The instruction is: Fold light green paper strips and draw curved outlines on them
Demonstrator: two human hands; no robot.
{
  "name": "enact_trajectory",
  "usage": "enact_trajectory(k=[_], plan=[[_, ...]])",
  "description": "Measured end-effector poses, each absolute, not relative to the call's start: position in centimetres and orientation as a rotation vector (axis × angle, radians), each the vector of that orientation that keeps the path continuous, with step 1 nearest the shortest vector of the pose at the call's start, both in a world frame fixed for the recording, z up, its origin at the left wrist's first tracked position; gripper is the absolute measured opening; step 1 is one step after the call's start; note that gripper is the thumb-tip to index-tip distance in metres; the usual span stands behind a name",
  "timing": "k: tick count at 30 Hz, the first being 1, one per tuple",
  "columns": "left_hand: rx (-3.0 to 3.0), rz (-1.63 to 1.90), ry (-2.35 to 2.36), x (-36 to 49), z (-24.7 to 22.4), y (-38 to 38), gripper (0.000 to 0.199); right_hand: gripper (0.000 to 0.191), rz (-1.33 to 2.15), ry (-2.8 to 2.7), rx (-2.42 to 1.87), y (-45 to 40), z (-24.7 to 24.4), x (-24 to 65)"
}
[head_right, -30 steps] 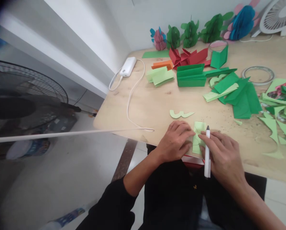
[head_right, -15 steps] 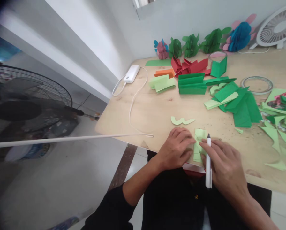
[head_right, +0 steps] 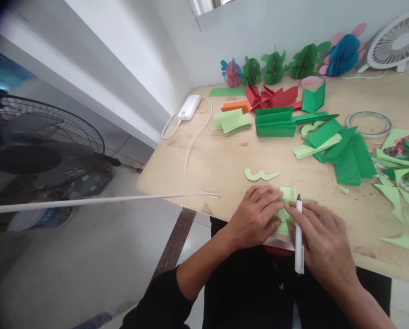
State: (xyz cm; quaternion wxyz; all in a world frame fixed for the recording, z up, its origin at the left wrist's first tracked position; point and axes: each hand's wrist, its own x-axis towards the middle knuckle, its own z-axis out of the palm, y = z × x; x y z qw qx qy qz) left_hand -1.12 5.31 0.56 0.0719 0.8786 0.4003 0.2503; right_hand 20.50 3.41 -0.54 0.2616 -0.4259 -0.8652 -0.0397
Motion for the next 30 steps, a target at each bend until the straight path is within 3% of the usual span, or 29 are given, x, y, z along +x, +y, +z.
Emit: enact_trajectory(k=[10, 19, 30], plan=[[2.678, 0.607, 1.223, -1.20, 0.89, 5.29, 0.033, 0.041, -0.117, -2.343, -1.154, 3.38, -0.51, 20.49], [2.680, 0.703, 1.210, -1.29, 0.60, 5.25, 0.032, 0.040, -0.075, -2.332, -1.175, 3.51, -0.65, 20.78], [2.685, 0.573, 1.224, -1.29, 0.97, 5.29, 0.033, 0.055, -0.087, -2.337, -1.190, 3.41, -0.66, 20.77]])
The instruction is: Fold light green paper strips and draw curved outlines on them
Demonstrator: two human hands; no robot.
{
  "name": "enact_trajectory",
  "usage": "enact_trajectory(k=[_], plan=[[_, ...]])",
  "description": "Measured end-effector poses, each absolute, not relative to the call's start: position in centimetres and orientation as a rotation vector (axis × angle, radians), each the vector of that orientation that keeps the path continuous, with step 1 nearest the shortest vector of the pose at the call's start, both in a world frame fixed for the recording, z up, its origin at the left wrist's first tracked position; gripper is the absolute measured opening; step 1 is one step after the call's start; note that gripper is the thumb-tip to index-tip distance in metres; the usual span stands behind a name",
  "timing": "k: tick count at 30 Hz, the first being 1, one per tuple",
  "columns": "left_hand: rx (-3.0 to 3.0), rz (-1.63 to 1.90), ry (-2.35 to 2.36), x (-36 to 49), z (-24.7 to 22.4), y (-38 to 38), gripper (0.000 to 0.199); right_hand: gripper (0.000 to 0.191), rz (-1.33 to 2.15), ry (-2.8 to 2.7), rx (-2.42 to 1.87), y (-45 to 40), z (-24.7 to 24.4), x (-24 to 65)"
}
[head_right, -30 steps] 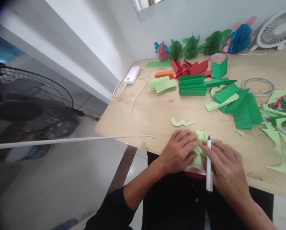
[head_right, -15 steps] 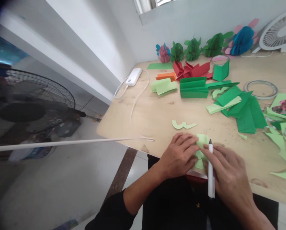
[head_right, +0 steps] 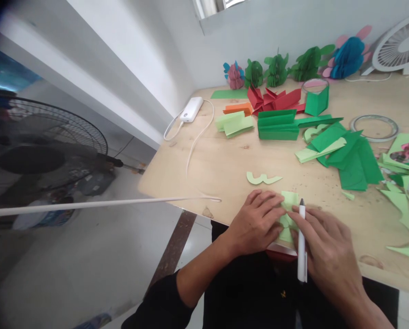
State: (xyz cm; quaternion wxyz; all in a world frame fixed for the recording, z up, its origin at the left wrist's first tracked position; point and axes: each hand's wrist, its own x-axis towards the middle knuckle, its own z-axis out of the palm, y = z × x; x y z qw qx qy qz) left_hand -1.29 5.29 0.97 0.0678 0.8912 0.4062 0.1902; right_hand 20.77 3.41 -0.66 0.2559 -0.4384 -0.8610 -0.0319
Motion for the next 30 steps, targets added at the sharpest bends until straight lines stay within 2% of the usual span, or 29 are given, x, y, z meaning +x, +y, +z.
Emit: enact_trajectory(k=[16, 25, 30], plan=[[2.671, 0.586, 1.223, -1.3, 1.0, 5.3, 0.033, 0.051, -0.107, -2.334, -1.189, 3.4, -0.6, 20.6], [2.668, 0.657, 1.229, -1.3, 0.8, 5.2, 0.033, 0.044, -0.093, -2.314, -1.158, 3.5, 0.0, 20.4], [2.608, 0.602, 1.242, -1.2, 1.0, 5.1, 0.036, 0.033, -0.110, -2.339, -1.138, 3.5, 0.5, 20.2]])
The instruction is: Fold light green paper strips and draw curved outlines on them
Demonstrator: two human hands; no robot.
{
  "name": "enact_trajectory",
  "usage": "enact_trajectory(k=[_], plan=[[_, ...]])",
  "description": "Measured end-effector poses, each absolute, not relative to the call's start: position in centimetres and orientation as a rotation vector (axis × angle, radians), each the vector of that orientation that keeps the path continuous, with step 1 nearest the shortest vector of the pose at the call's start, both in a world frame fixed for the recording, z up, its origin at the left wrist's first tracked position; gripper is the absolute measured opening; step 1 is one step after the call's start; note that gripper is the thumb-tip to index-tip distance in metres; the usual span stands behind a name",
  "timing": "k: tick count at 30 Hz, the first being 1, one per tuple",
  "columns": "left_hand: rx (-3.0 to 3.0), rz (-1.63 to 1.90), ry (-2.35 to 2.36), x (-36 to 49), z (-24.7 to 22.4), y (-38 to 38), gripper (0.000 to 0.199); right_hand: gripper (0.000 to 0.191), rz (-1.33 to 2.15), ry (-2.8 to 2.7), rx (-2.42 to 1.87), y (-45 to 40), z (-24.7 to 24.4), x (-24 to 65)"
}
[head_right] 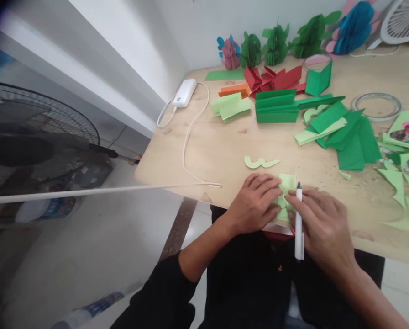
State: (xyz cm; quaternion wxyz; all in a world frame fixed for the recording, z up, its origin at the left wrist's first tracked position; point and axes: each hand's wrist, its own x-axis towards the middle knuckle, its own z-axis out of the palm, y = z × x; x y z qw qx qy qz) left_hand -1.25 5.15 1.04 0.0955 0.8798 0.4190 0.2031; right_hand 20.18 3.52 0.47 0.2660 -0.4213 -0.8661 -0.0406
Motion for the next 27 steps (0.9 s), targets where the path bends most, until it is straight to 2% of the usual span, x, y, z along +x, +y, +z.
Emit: enact_trajectory(k=[10, 27], plan=[[2.550, 0.684, 1.232, -1.38, 1.01, 5.29, 0.033, 0.030, -0.204, -2.379, -1.112, 3.50, 0.80, 19.94], [2.489, 0.670, 1.218, -1.59, 1.36, 5.33, 0.029, 0.029, -0.154, -2.351, -1.185, 3.24, 1.04, 19.43]])
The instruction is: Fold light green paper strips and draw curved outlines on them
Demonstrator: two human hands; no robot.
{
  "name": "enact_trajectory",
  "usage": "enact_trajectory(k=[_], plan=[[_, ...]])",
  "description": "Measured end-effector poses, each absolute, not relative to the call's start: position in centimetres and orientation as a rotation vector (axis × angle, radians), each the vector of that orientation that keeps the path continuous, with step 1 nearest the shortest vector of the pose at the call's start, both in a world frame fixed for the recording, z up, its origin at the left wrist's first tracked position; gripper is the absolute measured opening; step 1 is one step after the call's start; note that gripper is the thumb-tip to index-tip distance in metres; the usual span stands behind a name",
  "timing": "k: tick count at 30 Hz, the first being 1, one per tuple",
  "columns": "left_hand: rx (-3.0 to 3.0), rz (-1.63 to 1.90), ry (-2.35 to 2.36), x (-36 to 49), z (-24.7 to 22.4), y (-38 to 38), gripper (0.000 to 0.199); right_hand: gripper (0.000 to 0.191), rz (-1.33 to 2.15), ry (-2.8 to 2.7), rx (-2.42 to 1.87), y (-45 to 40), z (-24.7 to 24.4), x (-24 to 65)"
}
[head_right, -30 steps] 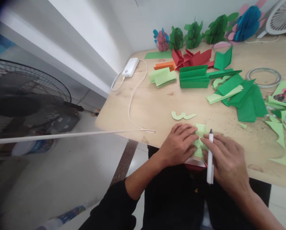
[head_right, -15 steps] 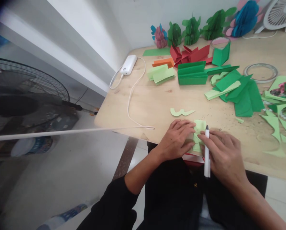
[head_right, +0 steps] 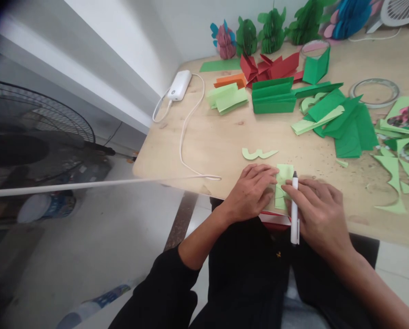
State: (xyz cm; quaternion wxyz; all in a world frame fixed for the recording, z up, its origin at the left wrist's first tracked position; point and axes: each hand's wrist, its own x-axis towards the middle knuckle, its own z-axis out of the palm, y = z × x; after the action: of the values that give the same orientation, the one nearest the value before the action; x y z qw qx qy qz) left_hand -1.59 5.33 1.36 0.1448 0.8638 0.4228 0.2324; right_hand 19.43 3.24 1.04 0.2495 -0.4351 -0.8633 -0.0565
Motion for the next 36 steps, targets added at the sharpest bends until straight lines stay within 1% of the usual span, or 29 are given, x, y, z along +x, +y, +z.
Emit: enact_trajectory(k=[3, 8, 18, 26, 30, 36], plan=[[2.485, 0.661, 1.201, -1.7, 1.4, 5.3, 0.031, 0.028, -0.154, -2.347, -1.186, 3.2, 1.1, 19.3], [2.497, 0.653, 1.180, -1.8, 1.1, 5.4, 0.040, 0.027, -0.153, -2.346, -1.197, 3.1, 1.5, 19.1], [2.483, 0.598, 1.186, -1.8, 1.2, 5.5, 0.033, 0.027, -0.193, -2.395, -1.113, 3.6, 1.7, 19.5], [2.486, 0.639, 1.177, -1.9, 1.1, 5.5, 0.031, 0.033, -0.135, -2.419, -1.071, 4.0, 1.6, 20.1], [2.479, 0.646, 1.187, -1.8, 1.3, 5.4, 0.028, 0.031, -0.146, -2.398, -1.092, 3.8, 1.5, 19.9], [2.472, 0.649, 1.187, -1.8, 1.5, 5.4, 0.029, 0.030, -0.156, -2.369, -1.130, 3.7, 1.2, 19.8]])
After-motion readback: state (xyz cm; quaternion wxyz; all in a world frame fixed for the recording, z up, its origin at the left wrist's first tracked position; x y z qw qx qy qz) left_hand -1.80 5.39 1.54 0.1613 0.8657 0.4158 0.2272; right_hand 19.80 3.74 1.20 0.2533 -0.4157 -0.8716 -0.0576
